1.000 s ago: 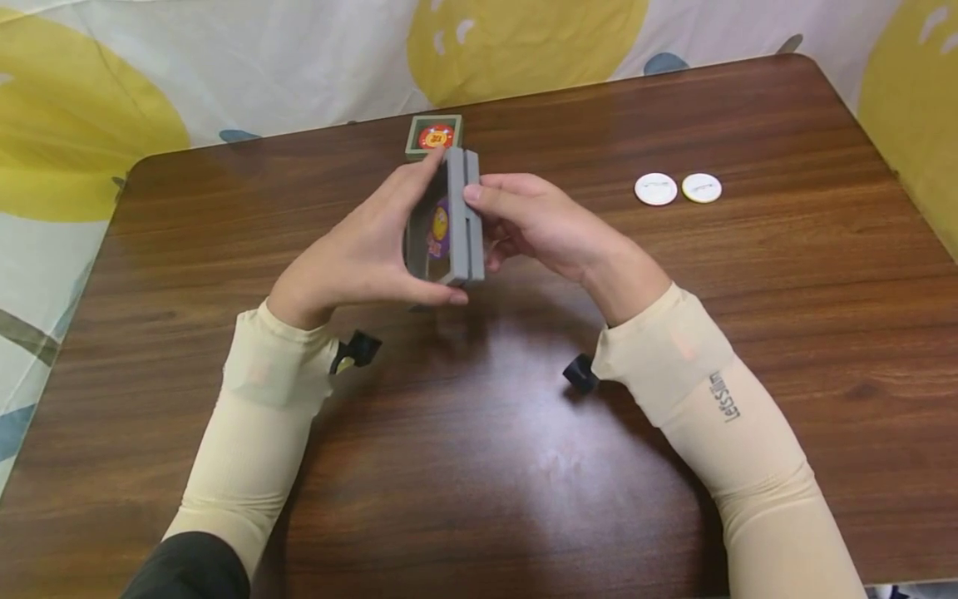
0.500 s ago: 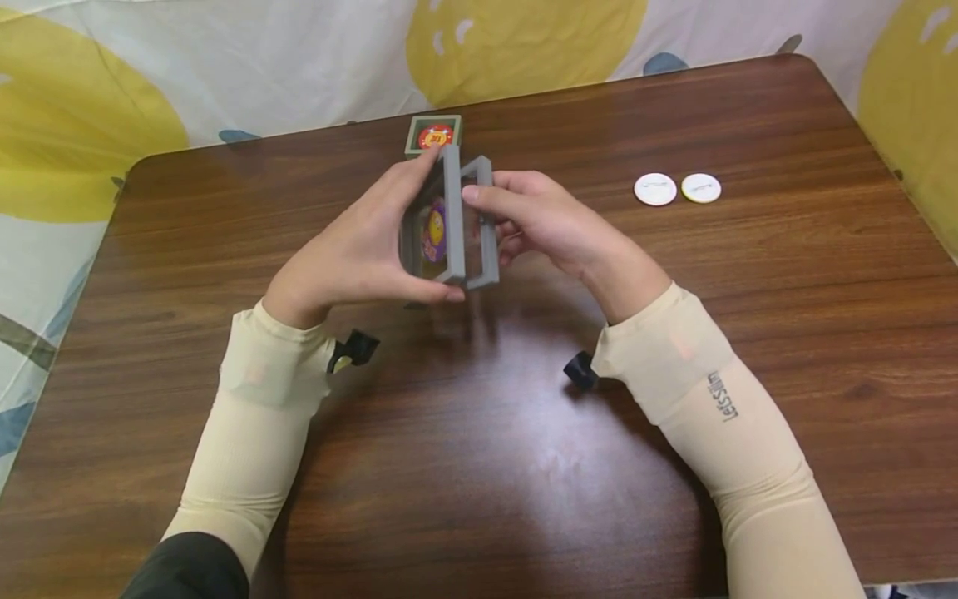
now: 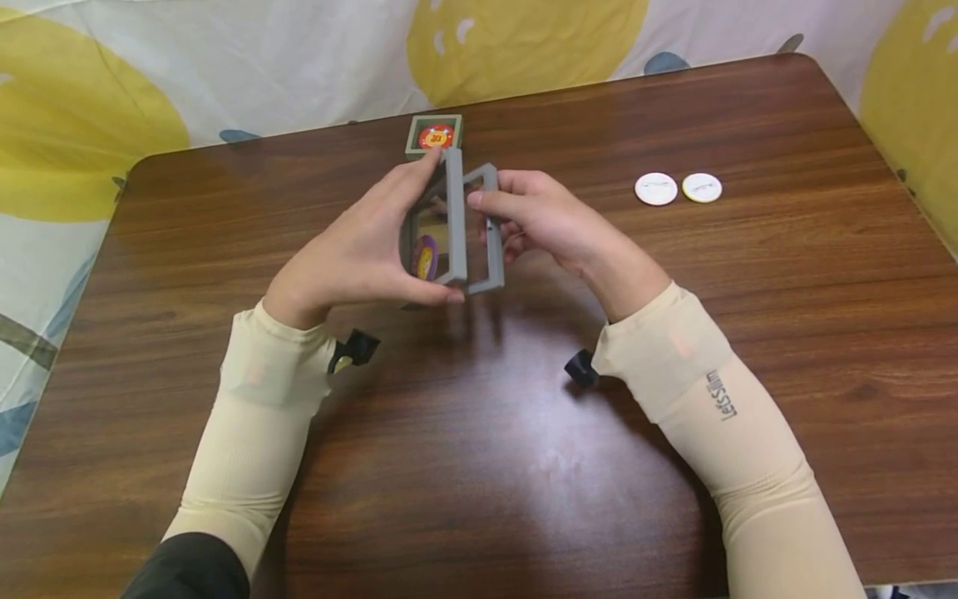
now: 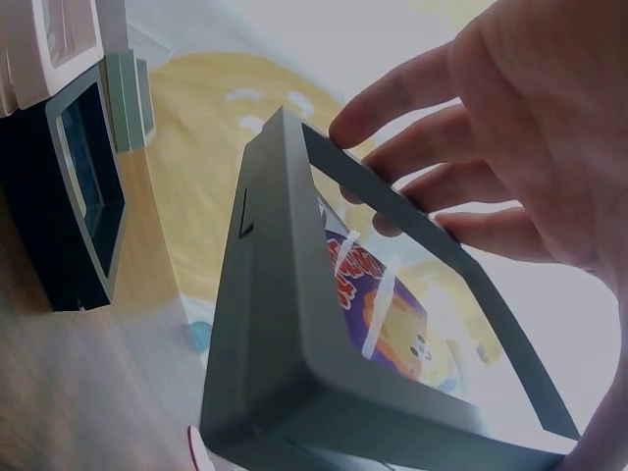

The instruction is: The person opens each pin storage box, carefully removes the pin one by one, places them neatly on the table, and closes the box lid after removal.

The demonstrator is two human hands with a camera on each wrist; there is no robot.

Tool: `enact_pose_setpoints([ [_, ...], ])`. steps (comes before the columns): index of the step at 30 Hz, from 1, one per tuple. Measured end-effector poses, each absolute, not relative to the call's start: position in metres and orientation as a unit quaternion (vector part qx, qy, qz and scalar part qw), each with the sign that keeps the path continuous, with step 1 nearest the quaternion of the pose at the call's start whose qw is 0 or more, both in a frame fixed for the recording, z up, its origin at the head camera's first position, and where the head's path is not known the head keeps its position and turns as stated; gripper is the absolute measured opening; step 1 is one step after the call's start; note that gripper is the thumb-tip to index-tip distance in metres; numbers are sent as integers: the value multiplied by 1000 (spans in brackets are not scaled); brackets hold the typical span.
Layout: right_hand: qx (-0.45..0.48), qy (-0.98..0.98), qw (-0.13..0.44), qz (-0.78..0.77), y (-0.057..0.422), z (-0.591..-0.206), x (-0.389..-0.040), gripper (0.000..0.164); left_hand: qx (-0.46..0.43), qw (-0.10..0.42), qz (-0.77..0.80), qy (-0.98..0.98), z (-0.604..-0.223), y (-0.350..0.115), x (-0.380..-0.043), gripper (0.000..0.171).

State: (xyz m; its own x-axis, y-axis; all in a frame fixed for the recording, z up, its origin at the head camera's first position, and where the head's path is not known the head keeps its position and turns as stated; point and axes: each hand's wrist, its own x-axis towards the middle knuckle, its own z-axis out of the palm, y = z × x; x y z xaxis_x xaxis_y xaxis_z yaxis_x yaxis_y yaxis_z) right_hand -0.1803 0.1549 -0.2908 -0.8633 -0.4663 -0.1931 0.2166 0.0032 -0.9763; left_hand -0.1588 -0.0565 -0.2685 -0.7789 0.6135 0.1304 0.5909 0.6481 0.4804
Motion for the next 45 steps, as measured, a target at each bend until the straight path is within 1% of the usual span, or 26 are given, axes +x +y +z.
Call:
enact_pose_setpoints([
  [14,-106,737,222,-630,155,-292,-181,12,325,17,240,915,-269,-57,-160,131],
  [23,-107,766,216,-595,155,-294,-183,17,323,21,236,916,-270,-56,-160,131],
  [27,-98,773,216,-588,155,-294,-183,26,321,23,233,918,-271,-56,-160,131],
  [32,-77,793,228,-560,152,-296,-182,52,325,37,226,918,-273,-54,-161,130],
  [34,-74,801,228,-548,150,-298,-182,57,325,44,224,918,-275,-53,-162,130],
  [37,-81,809,215,-541,148,-300,-182,52,322,49,227,918,-276,-53,-162,130],
  [42,-121,821,188,-526,149,-302,-181,33,316,52,247,915,-277,-53,-163,130],
  [45,-146,827,184,-511,148,-302,-180,26,308,53,257,915,-278,-53,-163,130],
])
